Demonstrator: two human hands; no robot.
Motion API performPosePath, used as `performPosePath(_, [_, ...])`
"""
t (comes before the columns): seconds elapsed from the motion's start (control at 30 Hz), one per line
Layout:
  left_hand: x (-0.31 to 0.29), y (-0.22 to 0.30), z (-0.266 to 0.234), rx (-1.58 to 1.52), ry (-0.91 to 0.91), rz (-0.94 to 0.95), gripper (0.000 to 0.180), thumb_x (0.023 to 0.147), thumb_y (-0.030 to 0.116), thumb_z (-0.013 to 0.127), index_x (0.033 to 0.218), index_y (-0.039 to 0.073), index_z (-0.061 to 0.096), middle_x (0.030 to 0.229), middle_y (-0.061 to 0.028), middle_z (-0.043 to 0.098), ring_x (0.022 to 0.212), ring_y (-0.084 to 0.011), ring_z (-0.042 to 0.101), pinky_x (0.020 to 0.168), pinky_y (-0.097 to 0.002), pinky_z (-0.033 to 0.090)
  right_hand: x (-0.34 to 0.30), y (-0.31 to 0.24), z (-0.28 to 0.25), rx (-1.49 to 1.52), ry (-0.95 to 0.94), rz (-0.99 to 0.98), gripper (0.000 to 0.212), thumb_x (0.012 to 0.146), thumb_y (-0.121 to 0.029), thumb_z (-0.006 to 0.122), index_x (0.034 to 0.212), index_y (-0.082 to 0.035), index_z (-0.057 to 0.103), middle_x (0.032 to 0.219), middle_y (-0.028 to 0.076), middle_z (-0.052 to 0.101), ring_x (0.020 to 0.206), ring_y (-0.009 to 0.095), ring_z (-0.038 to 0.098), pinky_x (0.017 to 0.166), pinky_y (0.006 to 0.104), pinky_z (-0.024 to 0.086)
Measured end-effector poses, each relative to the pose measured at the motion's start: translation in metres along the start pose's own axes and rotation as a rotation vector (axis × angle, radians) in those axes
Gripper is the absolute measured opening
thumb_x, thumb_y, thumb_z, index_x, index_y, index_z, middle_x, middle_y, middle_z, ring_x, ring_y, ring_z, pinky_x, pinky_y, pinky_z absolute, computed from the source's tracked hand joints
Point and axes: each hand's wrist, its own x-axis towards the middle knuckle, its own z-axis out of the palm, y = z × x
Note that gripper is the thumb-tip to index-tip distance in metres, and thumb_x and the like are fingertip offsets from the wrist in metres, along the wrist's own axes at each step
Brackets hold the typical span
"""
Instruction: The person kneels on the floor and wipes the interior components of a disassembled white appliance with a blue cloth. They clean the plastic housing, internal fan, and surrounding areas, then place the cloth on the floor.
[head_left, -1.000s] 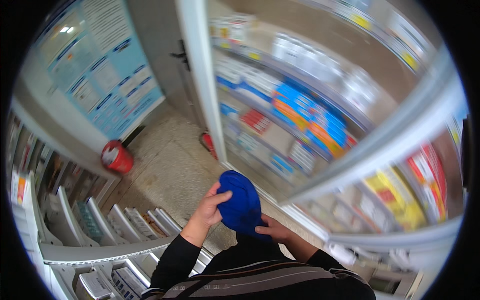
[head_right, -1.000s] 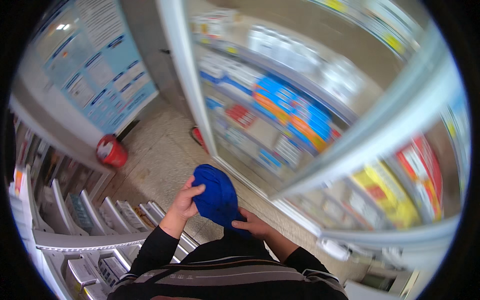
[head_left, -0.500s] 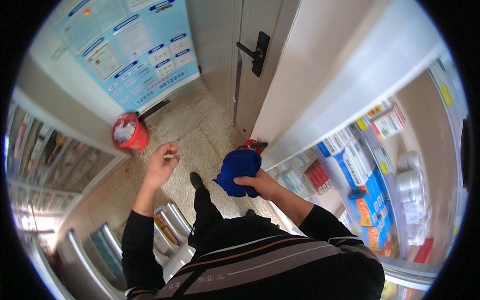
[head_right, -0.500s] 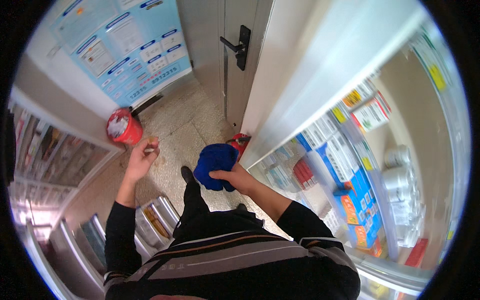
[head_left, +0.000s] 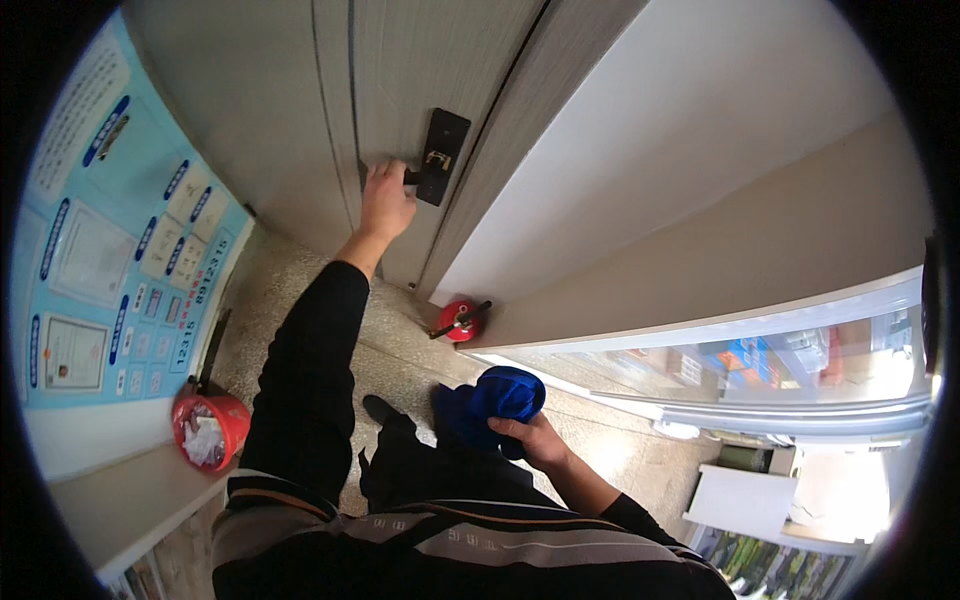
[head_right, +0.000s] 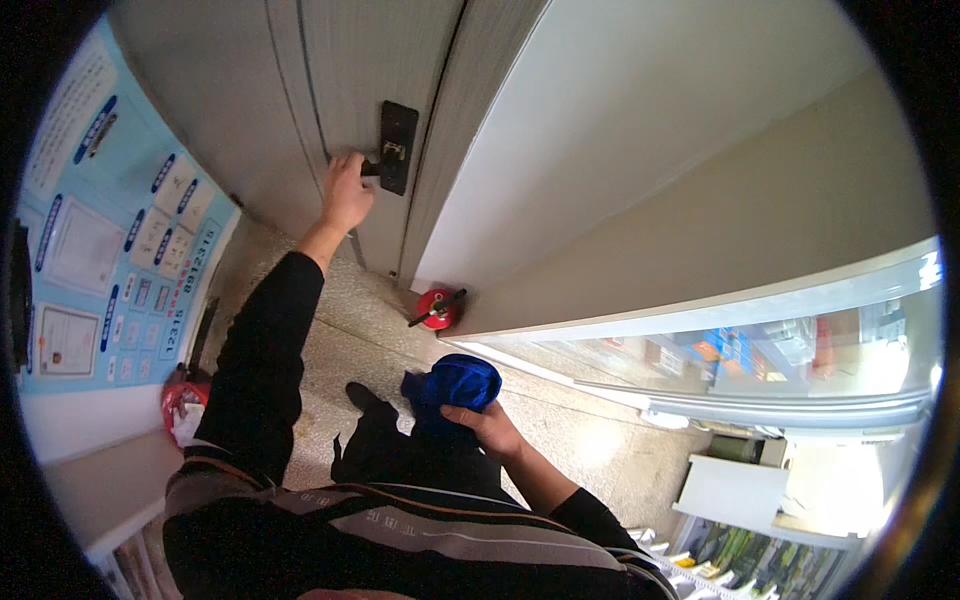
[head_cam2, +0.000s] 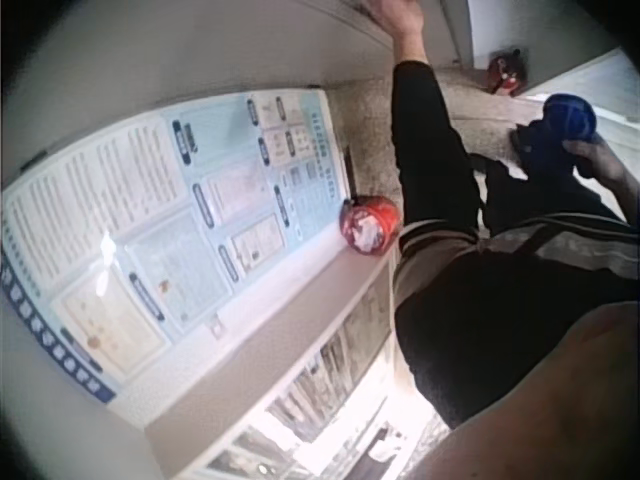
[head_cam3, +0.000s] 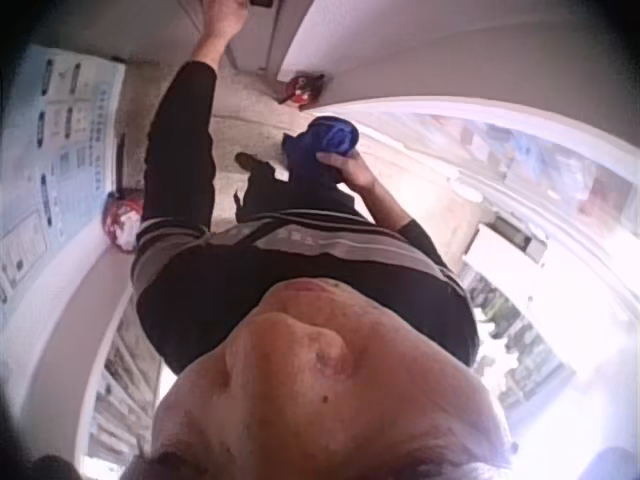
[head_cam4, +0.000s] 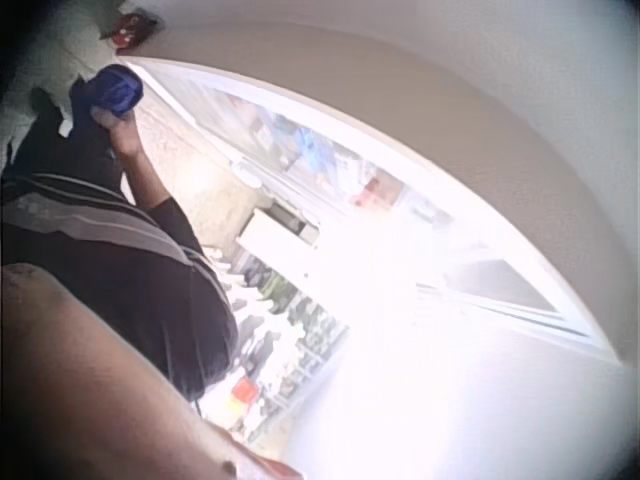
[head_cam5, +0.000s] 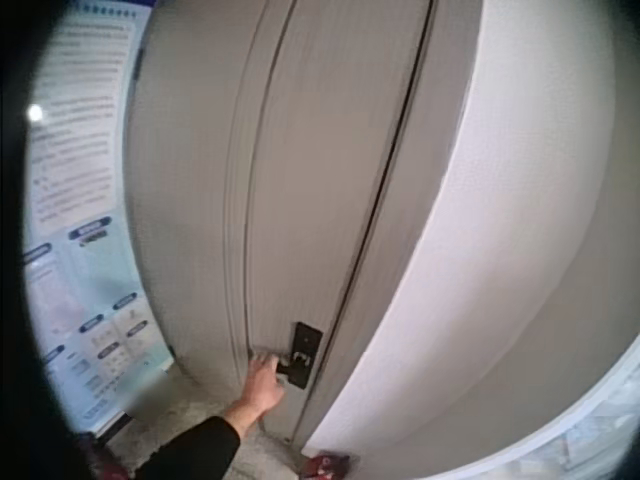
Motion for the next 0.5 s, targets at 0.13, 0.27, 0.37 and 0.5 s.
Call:
performPosePath(0.13, [-0.024,-0.010,0.032,-0.355,0.112,-0.134,0.020,0.079,0.000,0.062,0.099,-0.003,0.058,0.104,-0.0226,0.060,0.105,-0.0427,0.054,0.089,-0.0500,0.046,-0.001,0.000,-0.010,-0.013,0.008,0.206,0.046,0.086,-0.015,0.077,0.128,-0.004,0.060,0.115,0.006,0.067,0.103,0.019,0.063,0.090,0.0345,0.051])
performPosePath(0.27, [-0.085,-0.033,-0.018,-0.393,0.061,-0.097,0.021,0.078,-0.002,0.060,0.099,-0.001,0.057,0.101,-0.0196,0.060,0.102,-0.0429,0.054,0.088,-0.0493,0.046,0.039,0.001,-0.014,-0.057,0.042,0.265,0.045,0.085,-0.018,0.078,0.124,-0.004,0.062,0.110,0.007,0.068,0.095,0.018,0.063,0.079,0.0299,0.050])
performPosePath(0.37, [-0.138,-0.059,-0.085,-0.057,0.205,0.069,0.030,0.078,-0.003,0.060,0.108,0.001,0.058,0.119,-0.0186,0.058,0.113,-0.0404,0.053,0.092,-0.0489,0.046,0.066,-0.010,-0.011,0.035,-0.063,0.199,0.054,0.082,-0.012,0.079,0.130,-0.001,0.057,0.115,0.012,0.067,0.102,0.024,0.067,0.089,0.0380,0.055])
performPosePath(0.5, [-0.209,-0.094,-0.159,0.129,0.470,-0.107,0.037,0.091,0.008,0.059,0.127,0.006,0.059,0.140,-0.0141,0.051,0.127,-0.0321,0.051,0.104,-0.0439,0.043,0.114,-0.033,0.015,-0.055,-0.215,0.210,0.056,0.083,-0.010,0.077,0.133,-0.003,0.055,0.120,0.012,0.066,0.106,0.025,0.066,0.093,0.0382,0.054])
